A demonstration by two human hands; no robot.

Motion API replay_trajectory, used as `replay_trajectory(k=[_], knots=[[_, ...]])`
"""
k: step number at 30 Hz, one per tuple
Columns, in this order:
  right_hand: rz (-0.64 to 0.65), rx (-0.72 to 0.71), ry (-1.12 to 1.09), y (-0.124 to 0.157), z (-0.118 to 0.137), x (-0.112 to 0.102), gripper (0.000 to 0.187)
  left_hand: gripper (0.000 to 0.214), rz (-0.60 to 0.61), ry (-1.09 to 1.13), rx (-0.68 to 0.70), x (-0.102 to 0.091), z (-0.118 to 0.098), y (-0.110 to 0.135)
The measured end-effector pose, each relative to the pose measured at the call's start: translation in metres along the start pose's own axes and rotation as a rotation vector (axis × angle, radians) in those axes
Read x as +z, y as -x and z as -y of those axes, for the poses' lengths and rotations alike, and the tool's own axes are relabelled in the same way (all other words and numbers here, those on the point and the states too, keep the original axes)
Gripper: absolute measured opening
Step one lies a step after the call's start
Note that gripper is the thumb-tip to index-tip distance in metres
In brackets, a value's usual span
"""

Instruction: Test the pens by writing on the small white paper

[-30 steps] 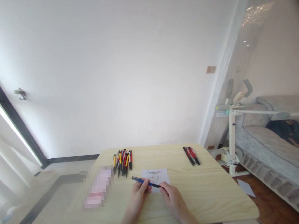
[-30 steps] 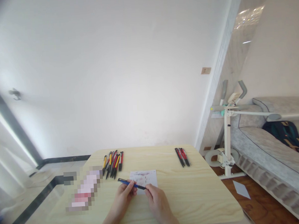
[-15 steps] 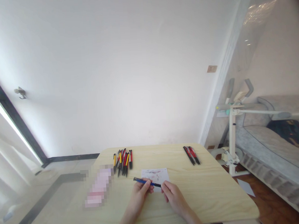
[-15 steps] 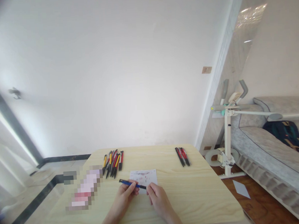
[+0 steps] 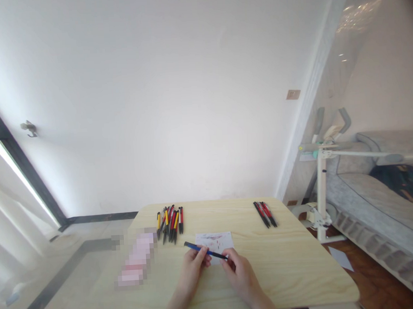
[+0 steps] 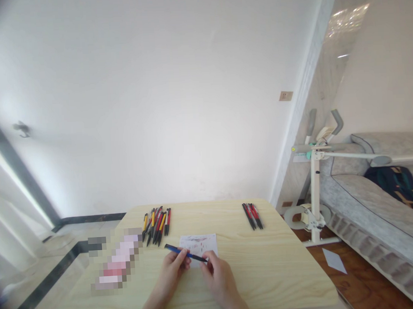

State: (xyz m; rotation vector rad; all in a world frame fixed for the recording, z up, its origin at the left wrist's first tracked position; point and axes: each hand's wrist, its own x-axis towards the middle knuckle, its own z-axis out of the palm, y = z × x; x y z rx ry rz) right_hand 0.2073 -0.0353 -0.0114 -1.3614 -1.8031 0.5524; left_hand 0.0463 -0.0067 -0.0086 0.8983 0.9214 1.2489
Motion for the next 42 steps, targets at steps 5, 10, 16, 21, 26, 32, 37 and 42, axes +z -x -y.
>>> replay_trajectory(k=[5,10,16,21,26,32,37,42], knots=[[0.033,-0.076,0.07,0.0022,0.0061,-0.0039,0.022,0.035,-0.027,-0.002,-0.007,-0.0009,0.0017,-0.0014],[0.071,-0.104,0.107,0.0023,0.0101,-0.0054,0.022,0.034,-0.046,0.0,-0.013,-0.003,0.0044,-0.0025],[0.058,-0.126,0.12,0.0017,0.0087,-0.0049,0.022,0.036,-0.039,0.02,-0.018,-0.0026,0.004,-0.0018],[0.06,-0.141,0.13,0.0011,0.0085,-0.0047,0.029,0.036,-0.022,0.04,-0.031,-0.0004,0.0006,-0.0011],[0.074,-0.111,0.114,0.001,0.0078,-0.005,0.028,0.035,0.007,0.052,-0.03,0.0006,-0.0018,0.0011],[0.111,-0.031,0.109,-0.0003,0.0045,-0.0042,0.036,0.031,0.039,0.021,-0.001,0.0001,-0.0023,0.0027],[0.08,-0.021,0.053,-0.0009,0.0052,-0.0048,0.035,0.031,0.04,-0.048,0.04,0.0004,-0.0009,0.0025],[0.041,-0.038,-0.018,-0.0005,0.0052,-0.0063,0.024,0.031,0.018,-0.148,0.092,0.0022,0.0007,0.0031]])
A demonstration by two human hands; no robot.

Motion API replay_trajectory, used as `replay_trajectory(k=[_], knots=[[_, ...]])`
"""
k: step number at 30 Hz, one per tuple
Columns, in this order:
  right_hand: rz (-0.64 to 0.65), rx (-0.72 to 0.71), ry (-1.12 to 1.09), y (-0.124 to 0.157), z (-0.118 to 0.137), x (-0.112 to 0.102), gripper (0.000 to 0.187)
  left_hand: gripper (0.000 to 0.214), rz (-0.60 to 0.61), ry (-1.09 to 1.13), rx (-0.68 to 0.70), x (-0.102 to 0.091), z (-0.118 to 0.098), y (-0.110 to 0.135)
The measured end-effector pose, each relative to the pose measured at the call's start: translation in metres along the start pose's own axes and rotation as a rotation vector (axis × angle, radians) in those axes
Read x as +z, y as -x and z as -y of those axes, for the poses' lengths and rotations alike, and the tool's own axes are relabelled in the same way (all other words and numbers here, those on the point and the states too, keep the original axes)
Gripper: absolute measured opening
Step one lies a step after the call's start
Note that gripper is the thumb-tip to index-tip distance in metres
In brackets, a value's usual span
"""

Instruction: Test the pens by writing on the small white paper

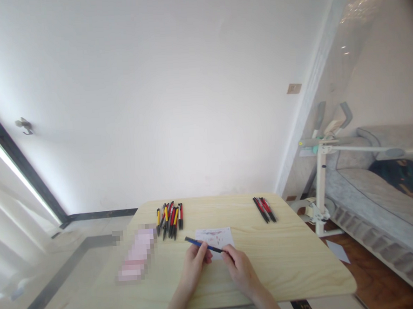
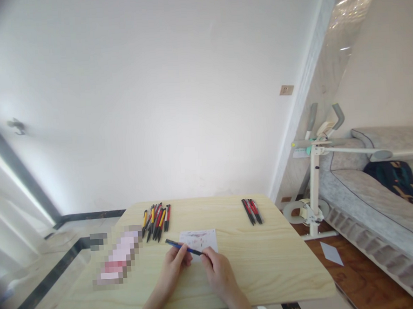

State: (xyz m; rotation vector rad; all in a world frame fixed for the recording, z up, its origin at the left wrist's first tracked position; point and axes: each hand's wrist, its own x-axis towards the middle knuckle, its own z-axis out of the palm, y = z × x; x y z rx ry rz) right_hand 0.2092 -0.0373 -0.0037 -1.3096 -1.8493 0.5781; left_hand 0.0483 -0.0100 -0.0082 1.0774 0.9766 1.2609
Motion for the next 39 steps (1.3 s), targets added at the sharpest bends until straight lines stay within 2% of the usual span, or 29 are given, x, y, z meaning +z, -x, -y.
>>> replay_trajectory(k=[12,20,29,39], knots=[[-0.037,0.037,0.01,-0.0002,-0.0001,0.0024,0.016,0.039,-0.025,-0.091,0.022,0.0022,0.0005,0.0014],[-0.043,-0.004,0.079,0.0015,0.0009,0.0039,0.013,0.046,-0.047,-0.122,0.006,0.006,-0.0052,0.004],[-0.001,-0.093,0.104,0.0057,0.0049,-0.0001,0.019,0.053,-0.061,-0.163,0.002,0.0048,-0.0059,0.0039],[0.034,-0.093,0.157,0.0046,0.0051,-0.0012,0.024,0.048,-0.044,-0.141,0.015,0.0019,-0.0034,0.0037]])
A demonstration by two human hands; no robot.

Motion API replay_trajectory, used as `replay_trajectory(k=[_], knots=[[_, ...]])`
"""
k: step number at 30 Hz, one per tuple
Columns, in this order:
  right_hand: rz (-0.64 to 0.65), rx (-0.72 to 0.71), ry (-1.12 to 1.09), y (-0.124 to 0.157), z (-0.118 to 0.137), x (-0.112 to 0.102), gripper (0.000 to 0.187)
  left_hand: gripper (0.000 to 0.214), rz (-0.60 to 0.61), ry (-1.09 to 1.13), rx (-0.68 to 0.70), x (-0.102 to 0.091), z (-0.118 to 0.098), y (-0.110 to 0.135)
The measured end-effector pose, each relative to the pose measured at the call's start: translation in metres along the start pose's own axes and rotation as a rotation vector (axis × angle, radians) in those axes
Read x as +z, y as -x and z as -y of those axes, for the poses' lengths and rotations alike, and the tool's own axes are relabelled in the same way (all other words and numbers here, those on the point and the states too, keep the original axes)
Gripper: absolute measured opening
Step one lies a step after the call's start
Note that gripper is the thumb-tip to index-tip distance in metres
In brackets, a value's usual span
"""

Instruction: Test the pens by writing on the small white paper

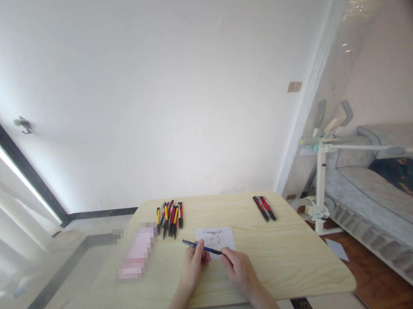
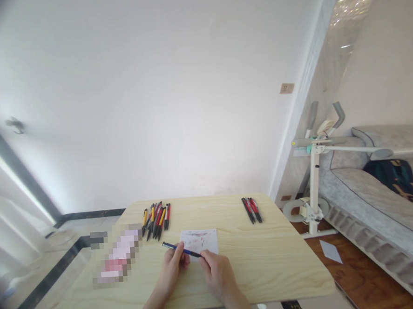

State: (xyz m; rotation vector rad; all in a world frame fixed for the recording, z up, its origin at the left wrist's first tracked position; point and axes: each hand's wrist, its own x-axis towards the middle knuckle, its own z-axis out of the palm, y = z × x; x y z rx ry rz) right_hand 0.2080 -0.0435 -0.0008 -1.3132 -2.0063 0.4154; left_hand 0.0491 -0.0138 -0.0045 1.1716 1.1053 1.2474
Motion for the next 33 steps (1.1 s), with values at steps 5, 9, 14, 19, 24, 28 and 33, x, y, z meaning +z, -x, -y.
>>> replay_trajectory(k=[5,9,14,19,24,28,33], knots=[[0.046,0.039,-0.013,-0.0007,-0.002,0.0011,0.027,0.044,0.007,0.02,-0.002,0.0011,-0.0029,0.0002],[0.063,0.067,-0.061,-0.0028,-0.0016,-0.0007,0.031,0.043,0.012,0.032,-0.007,0.0026,-0.0041,0.0005],[0.025,0.067,-0.122,-0.0038,0.0016,-0.004,0.026,0.045,0.002,0.03,-0.013,0.0029,-0.0025,0.0001],[-0.02,0.067,-0.076,-0.0015,0.0007,-0.0012,0.019,0.05,-0.017,0.008,-0.028,0.0012,0.0001,-0.0012],[-0.056,0.037,-0.006,0.0004,0.0011,0.0006,0.02,0.051,-0.021,0.001,-0.037,0.0008,0.0001,-0.0011],[-0.069,0.014,0.009,0.0007,0.002,-0.0001,0.021,0.053,-0.023,-0.004,-0.038,0.001,-0.0012,-0.0004],[-0.065,-0.034,-0.01,0.0008,0.003,-0.0012,0.022,0.053,-0.037,-0.002,-0.036,0.0009,-0.0018,-0.0006]])
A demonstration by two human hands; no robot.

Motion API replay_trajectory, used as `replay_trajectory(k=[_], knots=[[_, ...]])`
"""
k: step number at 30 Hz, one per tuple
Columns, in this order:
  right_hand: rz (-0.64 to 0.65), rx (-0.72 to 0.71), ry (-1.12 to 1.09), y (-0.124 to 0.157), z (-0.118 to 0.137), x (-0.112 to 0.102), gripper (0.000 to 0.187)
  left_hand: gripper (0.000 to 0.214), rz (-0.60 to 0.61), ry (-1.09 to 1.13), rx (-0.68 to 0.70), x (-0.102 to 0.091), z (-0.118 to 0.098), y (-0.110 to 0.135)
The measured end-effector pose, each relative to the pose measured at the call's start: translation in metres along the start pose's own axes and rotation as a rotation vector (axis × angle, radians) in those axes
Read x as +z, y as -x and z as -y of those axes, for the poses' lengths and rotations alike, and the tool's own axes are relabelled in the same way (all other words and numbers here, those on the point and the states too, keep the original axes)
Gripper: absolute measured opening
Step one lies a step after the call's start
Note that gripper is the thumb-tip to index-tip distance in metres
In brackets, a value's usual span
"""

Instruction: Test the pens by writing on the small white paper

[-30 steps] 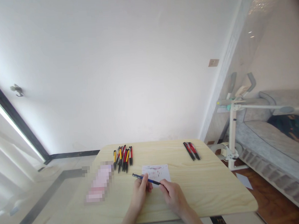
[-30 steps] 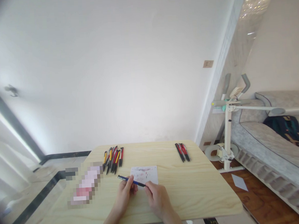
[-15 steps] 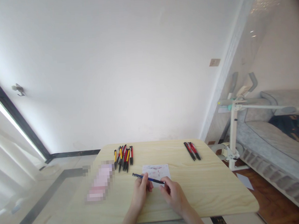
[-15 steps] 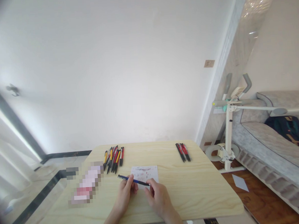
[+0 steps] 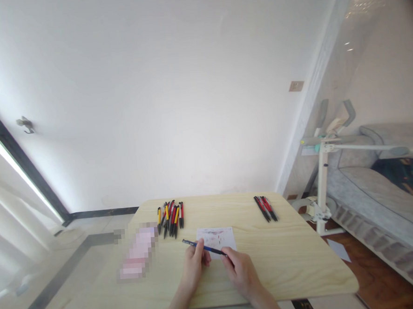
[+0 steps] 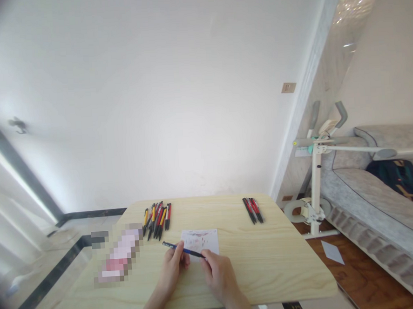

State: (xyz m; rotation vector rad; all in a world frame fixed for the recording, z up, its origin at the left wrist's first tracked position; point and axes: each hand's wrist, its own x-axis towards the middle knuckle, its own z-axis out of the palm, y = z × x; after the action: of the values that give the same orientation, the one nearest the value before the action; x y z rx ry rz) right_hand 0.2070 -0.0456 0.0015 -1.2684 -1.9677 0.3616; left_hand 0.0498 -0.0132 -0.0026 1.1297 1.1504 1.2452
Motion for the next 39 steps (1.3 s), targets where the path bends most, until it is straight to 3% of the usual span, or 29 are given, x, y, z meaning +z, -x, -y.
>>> replay_trajectory(k=[11,18,23,27,39], knots=[[0.046,0.0,0.041,-0.0017,-0.0013,0.0013,0.028,0.047,0.038,0.035,0.008,-0.0011,0.0001,-0.0001],[0.1,0.094,-0.099,-0.004,-0.0028,-0.0004,0.031,0.043,0.069,0.047,0.021,0.0001,0.0006,0.0017],[0.058,0.109,-0.178,-0.0055,-0.0019,-0.0019,0.027,0.046,0.063,0.023,0.013,0.0,0.0018,0.0001],[0.045,0.122,-0.147,-0.0045,-0.0013,-0.0015,0.016,0.05,0.033,0.005,0.001,-0.0003,0.0018,-0.0013],[0.015,0.072,0.01,-0.0006,-0.0045,0.0051,0.02,0.051,0.019,0.004,-0.003,-0.0004,0.0007,-0.0012]])
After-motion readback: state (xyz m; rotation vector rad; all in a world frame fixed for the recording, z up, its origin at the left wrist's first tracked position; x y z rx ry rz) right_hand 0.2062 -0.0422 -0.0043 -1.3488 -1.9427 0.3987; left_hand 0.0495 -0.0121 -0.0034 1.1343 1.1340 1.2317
